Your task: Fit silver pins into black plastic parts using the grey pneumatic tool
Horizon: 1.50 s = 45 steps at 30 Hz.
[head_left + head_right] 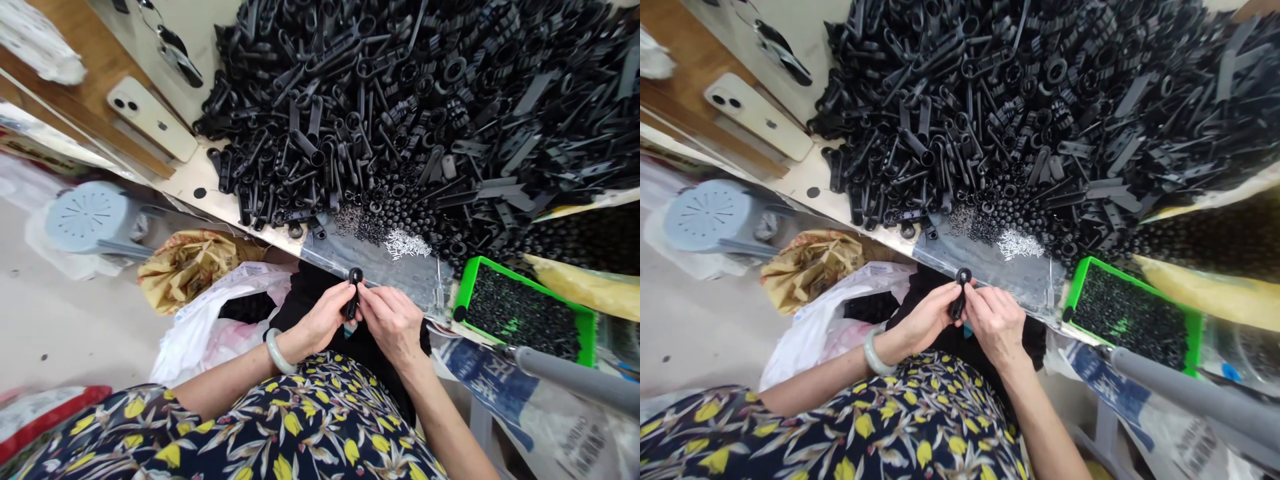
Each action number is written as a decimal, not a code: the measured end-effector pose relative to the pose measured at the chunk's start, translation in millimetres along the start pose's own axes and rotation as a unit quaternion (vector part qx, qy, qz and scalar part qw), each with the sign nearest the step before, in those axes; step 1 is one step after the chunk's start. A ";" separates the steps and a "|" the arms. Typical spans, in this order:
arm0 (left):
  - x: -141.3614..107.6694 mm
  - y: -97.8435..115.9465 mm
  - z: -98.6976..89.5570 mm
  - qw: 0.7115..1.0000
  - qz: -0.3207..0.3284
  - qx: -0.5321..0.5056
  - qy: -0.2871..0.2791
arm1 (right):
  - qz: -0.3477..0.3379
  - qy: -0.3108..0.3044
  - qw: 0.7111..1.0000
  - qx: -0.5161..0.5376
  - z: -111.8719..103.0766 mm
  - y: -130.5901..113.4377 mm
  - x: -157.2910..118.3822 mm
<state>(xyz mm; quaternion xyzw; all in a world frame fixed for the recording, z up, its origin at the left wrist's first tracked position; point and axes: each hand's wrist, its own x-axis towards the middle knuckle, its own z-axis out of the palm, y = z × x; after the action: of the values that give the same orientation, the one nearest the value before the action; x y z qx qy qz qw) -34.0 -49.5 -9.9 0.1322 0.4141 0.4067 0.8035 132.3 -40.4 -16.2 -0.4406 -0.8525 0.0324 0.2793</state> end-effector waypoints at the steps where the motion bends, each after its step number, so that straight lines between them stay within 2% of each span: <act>1: -0.5 0.4 0.3 1.000 0.000 -0.001 -0.001 | 0.000 0.000 1.000 0.002 -0.1 -0.1 -0.1; 17: -0.7 0.9 -1.7 1.000 -0.007 -0.002 -0.007 | -0.010 0.010 0.999 0.043 2.8 9.6 -4.7; 28: -1.8 2.4 0.0 1.000 -0.013 -0.002 -0.008 | 0.012 -0.016 0.995 0.097 0.3 14.2 -3.9; 40: 1.4 2.5 -3.4 1.000 0.004 0.025 -0.012 | 0.004 -0.056 0.997 0.049 -2.4 14.5 9.2; 45: 6.9 -1.8 -11.4 0.996 0.020 0.076 -0.032 | -0.034 -0.097 0.995 0.008 -1.0 18.5 17.3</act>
<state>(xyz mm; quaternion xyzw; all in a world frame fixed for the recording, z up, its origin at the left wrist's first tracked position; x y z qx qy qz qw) -39.6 -46.8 -21.8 0.2139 0.4153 0.3852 0.7958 138.5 -16.0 -13.2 -0.4037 -0.8899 0.0727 0.1997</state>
